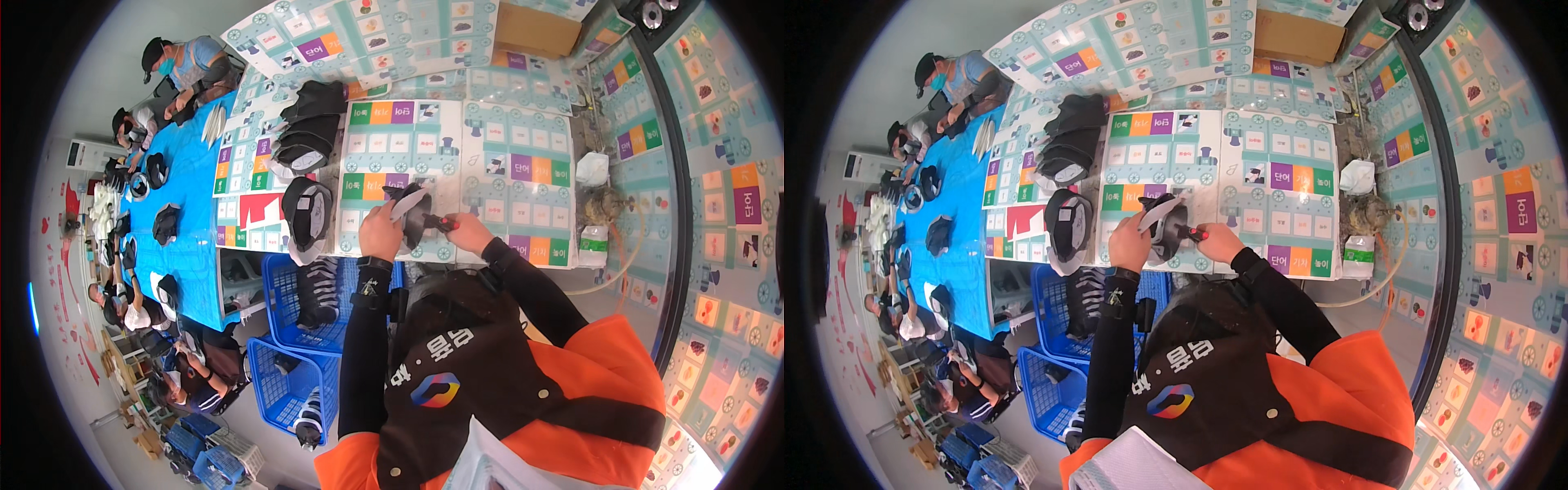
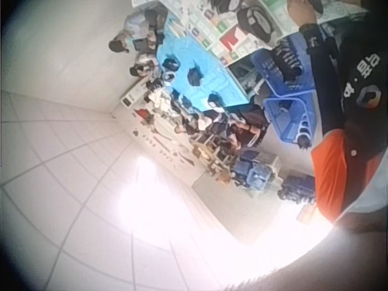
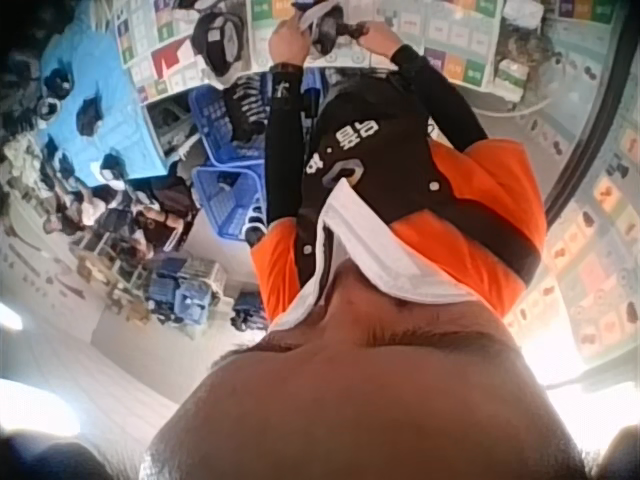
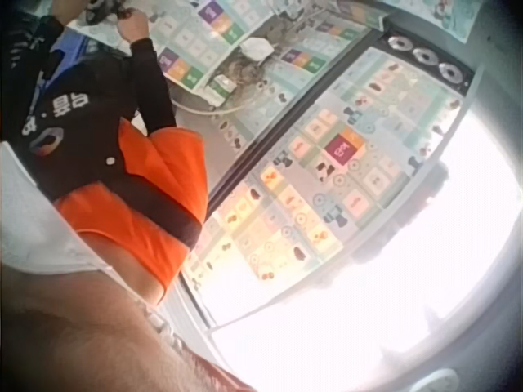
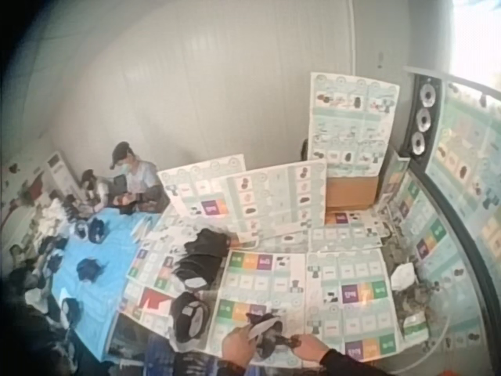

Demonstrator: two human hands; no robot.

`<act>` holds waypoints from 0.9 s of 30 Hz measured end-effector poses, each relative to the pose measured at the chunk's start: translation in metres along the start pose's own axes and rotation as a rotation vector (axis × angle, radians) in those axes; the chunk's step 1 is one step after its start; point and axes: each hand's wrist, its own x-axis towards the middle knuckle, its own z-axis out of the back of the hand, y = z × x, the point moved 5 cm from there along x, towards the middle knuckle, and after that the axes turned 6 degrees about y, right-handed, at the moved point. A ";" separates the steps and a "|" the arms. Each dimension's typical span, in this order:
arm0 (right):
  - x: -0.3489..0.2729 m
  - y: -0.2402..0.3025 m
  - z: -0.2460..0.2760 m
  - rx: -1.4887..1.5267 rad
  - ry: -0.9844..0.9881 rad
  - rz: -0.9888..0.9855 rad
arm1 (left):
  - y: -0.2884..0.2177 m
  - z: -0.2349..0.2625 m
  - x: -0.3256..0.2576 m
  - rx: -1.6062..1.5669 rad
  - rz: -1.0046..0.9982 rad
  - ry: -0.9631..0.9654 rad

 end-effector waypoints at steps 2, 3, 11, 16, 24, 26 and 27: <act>0.000 -0.001 -0.008 0.002 0.053 0.031 | 0.001 0.000 -0.001 0.005 -0.009 -0.005; 0.000 -0.003 -0.007 0.012 0.022 0.004 | 0.001 0.000 -0.001 0.003 -0.009 -0.006; -0.012 -0.006 -0.005 0.029 0.019 0.007 | 0.001 0.000 -0.003 0.010 -0.007 -0.015; -0.014 -0.011 -0.005 -0.025 0.057 -0.033 | -0.001 -0.003 0.000 0.008 -0.025 -0.020; -0.019 0.004 0.001 -0.059 -0.012 -0.015 | -0.001 -0.005 0.005 0.018 -0.036 -0.007; -0.018 0.004 0.009 -0.017 -0.121 -0.016 | -0.003 -0.006 0.008 0.037 -0.027 0.005; -0.018 0.008 0.009 -0.038 -0.094 0.012 | -0.003 -0.005 0.008 0.039 -0.027 0.006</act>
